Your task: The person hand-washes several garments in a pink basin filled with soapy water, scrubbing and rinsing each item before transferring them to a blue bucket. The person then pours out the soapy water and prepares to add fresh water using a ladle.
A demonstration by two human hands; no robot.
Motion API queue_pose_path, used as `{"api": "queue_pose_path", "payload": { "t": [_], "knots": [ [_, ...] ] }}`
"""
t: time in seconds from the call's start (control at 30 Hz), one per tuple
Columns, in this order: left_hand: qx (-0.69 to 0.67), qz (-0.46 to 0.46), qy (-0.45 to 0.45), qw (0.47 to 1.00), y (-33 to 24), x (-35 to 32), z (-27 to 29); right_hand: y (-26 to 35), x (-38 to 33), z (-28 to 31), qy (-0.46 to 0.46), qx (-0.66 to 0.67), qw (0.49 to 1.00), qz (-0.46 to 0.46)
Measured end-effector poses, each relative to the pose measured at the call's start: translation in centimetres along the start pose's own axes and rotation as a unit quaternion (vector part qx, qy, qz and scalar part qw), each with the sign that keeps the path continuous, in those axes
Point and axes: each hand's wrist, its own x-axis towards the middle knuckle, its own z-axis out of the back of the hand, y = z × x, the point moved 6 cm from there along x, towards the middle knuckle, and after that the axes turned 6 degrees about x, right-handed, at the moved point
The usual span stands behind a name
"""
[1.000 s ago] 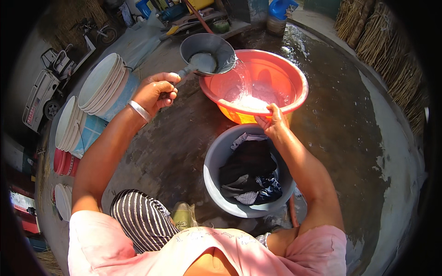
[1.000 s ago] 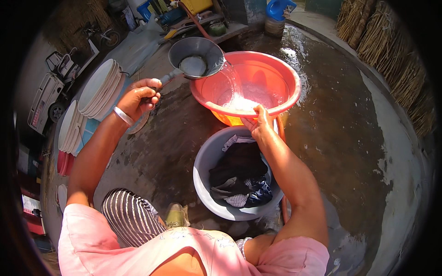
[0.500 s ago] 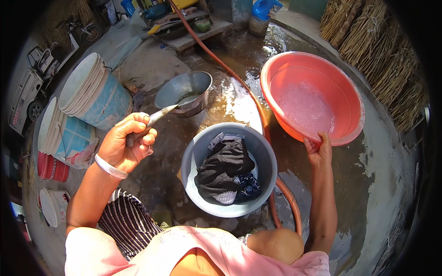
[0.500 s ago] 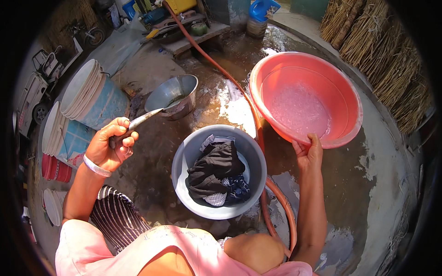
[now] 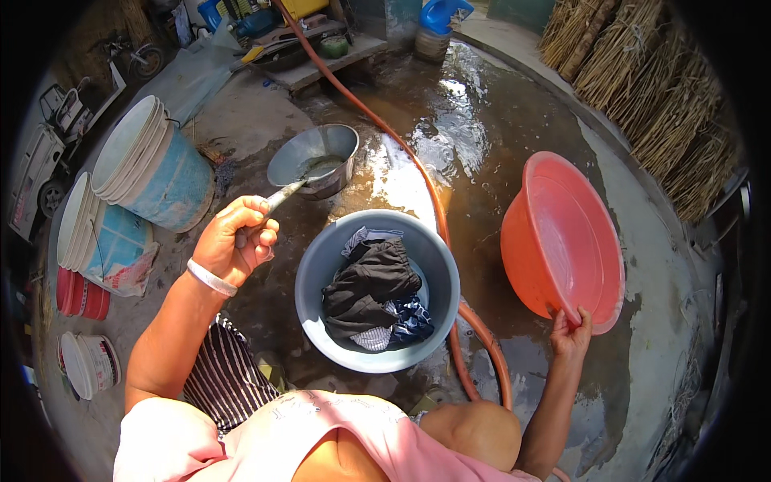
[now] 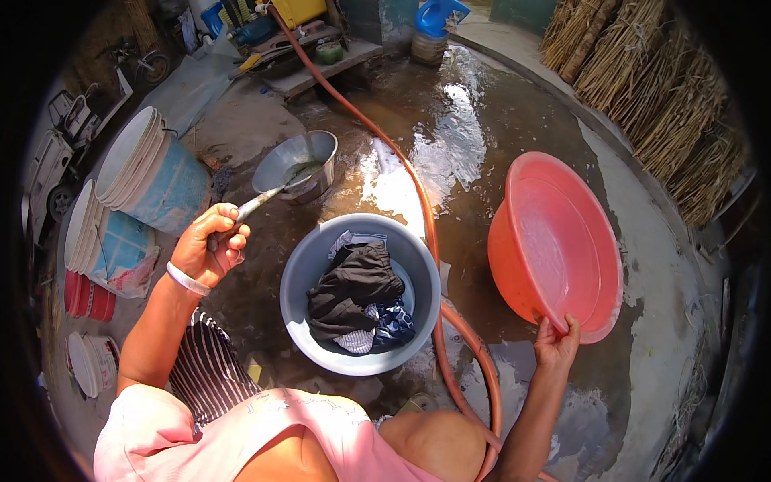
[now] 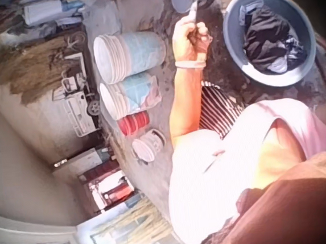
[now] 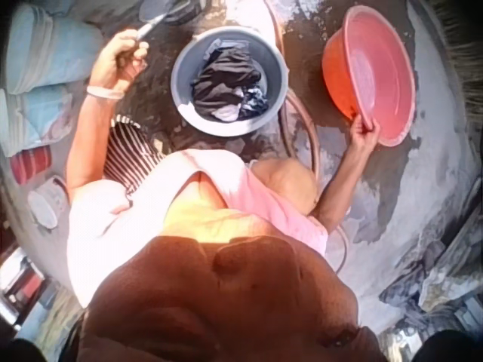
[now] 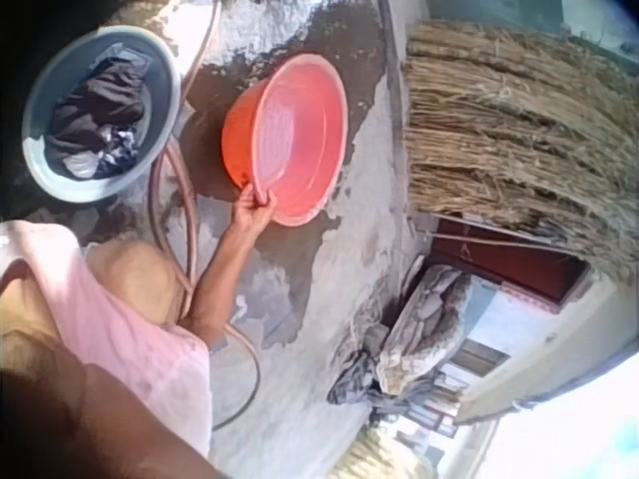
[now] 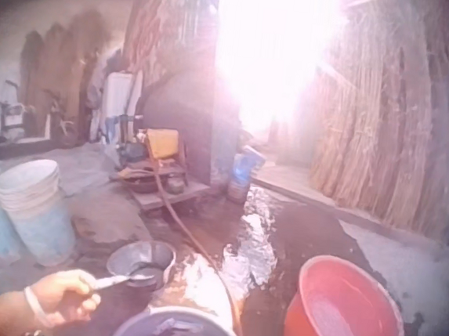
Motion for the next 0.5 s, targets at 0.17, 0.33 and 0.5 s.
{"api": "queue_pose_path", "payload": {
  "t": [0.17, 0.33, 0.5],
  "knots": [
    [0.0, 0.037, 0.012, 0.999, 1.2, 1.6, 0.1, 10.8, -3.5, 3.6, -0.063, -0.159, 0.971, 0.167],
    [0.014, 0.043, -0.01, 0.999, 1.0, 1.3, 0.3, 20.7, 0.8, 1.9, -0.11, -0.249, 0.93, 0.246],
    [0.003, 0.046, -0.019, 0.999, 0.2, -1.0, -1.1, 26.5, 9.9, -4.8, -0.15, -0.269, 0.88, 0.361]
  ]
}}
